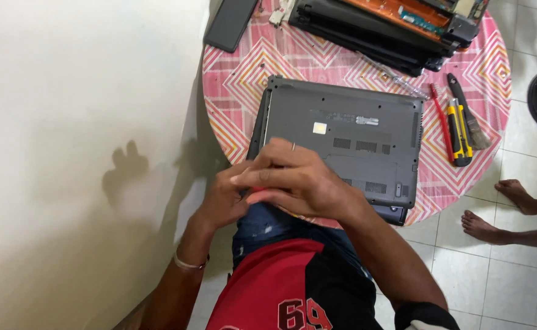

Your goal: The person uses a screwdriver to remove screws from the bottom panel of a laptop. They then lift the panel to reveal the internal components and continue to unscrew additional fasteners.

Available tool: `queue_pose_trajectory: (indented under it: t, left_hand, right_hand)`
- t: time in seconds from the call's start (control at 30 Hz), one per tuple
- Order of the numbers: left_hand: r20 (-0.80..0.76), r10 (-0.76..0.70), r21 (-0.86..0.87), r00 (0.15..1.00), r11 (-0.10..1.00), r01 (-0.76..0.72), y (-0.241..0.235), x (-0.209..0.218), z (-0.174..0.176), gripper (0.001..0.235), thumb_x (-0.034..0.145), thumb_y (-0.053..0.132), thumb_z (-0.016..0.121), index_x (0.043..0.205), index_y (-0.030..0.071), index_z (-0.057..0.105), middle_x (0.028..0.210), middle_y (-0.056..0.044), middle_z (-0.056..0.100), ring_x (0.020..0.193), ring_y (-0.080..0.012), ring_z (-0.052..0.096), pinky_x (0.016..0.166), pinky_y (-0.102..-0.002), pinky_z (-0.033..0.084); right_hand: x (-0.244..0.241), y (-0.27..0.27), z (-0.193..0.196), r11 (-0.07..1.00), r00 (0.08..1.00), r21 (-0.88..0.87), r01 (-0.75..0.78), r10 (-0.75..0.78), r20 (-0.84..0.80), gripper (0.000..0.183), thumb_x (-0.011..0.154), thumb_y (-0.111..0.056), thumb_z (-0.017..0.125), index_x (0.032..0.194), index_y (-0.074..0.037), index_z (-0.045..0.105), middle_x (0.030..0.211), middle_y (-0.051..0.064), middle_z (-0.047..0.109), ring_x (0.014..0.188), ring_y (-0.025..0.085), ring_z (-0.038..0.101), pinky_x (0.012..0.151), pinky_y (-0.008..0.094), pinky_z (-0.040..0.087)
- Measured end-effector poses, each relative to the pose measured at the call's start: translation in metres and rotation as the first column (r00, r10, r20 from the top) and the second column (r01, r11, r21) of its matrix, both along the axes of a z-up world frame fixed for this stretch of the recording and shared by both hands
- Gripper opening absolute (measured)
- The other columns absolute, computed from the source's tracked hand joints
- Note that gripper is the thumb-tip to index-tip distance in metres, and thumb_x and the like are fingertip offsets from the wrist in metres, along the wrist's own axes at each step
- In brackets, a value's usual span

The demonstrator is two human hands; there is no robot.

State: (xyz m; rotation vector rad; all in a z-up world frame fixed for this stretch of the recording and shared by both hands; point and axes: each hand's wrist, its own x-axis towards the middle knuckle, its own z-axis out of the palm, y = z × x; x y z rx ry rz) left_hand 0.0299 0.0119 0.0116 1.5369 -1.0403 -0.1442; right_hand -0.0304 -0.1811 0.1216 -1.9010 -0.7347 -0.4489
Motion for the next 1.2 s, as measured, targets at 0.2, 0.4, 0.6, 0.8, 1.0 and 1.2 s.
queue_pose_trajectory:
  t: [0.2,0.4,0.6,0.8,1.0,1.2]
  left_hand:
    - [0.114,0.048,-0.102,0.992,0.994,-0.037,-0.008,0.004,-0.013,0.043,0.097,0.043,0.065,0.118,0.008,0.077,0.081,-0.007,0.067,0.063,-0.0251,0.063,0.064,-0.035,0.058]
    - [0.100,0.051,-0.004,0.994,0.999,-0.050,-0.009,0.002,0.021,0.011,0.094,0.006,0.071,0.103,0.003,0.078,0.083,-0.016,0.071,0.067,-0.0388,0.068,0.061,-0.043,0.058]
    - [-0.033,0.016,-0.084,0.999,0.996,-0.019,-0.007,0.000,-0.001,0.015,0.093,0.016,0.079,0.100,0.004,0.079,0.085,-0.011,0.070,0.063,-0.0225,0.066,0.059,-0.033,0.058]
    - [0.094,0.006,-0.027,0.996,1.000,-0.004,-0.009,0.005,0.019,0.026,0.093,-0.001,0.068,0.115,0.009,0.079,0.102,-0.013,0.077,0.084,-0.0393,0.074,0.071,-0.046,0.061]
    - [0.082,-0.037,0.020,0.996,0.999,0.036,-0.014,0.007,0.008,0.017,0.091,0.009,0.074,0.107,0.005,0.076,0.093,-0.015,0.072,0.079,-0.0380,0.072,0.069,-0.044,0.059]
    - [0.124,0.007,0.018,0.992,1.000,-0.010,-0.009,0.005,0.009,0.016,0.099,0.013,0.067,0.110,0.004,0.075,0.093,-0.020,0.072,0.084,-0.0458,0.071,0.071,-0.049,0.059]
  right_hand:
    - [-0.003,-0.006,-0.006,0.993,0.996,-0.078,0.086,-0.088,-0.030,0.029,0.096,-0.031,0.073,0.110,-0.006,0.076,0.098,0.010,0.057,0.081,0.028,0.057,0.074,0.041,0.054]
    - [-0.008,-0.009,0.021,0.996,0.996,-0.071,-0.049,0.044,-0.074,0.025,0.106,-0.007,0.052,0.121,-0.001,0.072,0.114,0.018,0.069,0.091,0.039,0.065,0.081,0.047,0.055]
    - [-0.006,-0.008,-0.019,0.985,0.988,-0.079,0.152,-0.153,0.002,0.027,0.093,-0.036,0.077,0.098,-0.009,0.074,0.081,0.001,0.047,0.067,0.023,0.052,0.061,0.033,0.049]
    - [-0.013,-0.009,0.029,0.997,0.989,-0.041,-0.059,0.052,-0.138,0.027,0.106,-0.005,0.049,0.126,0.000,0.067,0.117,0.022,0.067,0.105,0.046,0.067,0.082,0.051,0.059]
    - [0.000,-0.016,-0.026,0.946,0.966,-0.200,0.253,-0.235,0.111,0.034,0.104,-0.042,0.057,0.096,-0.012,0.071,0.084,0.002,0.044,0.067,0.022,0.044,0.059,0.035,0.045]
    - [-0.014,-0.011,0.030,0.997,0.985,-0.054,-0.062,0.052,-0.165,0.039,0.109,-0.006,0.036,0.142,0.005,0.052,0.136,0.027,0.056,0.115,0.048,0.060,0.098,0.055,0.051]
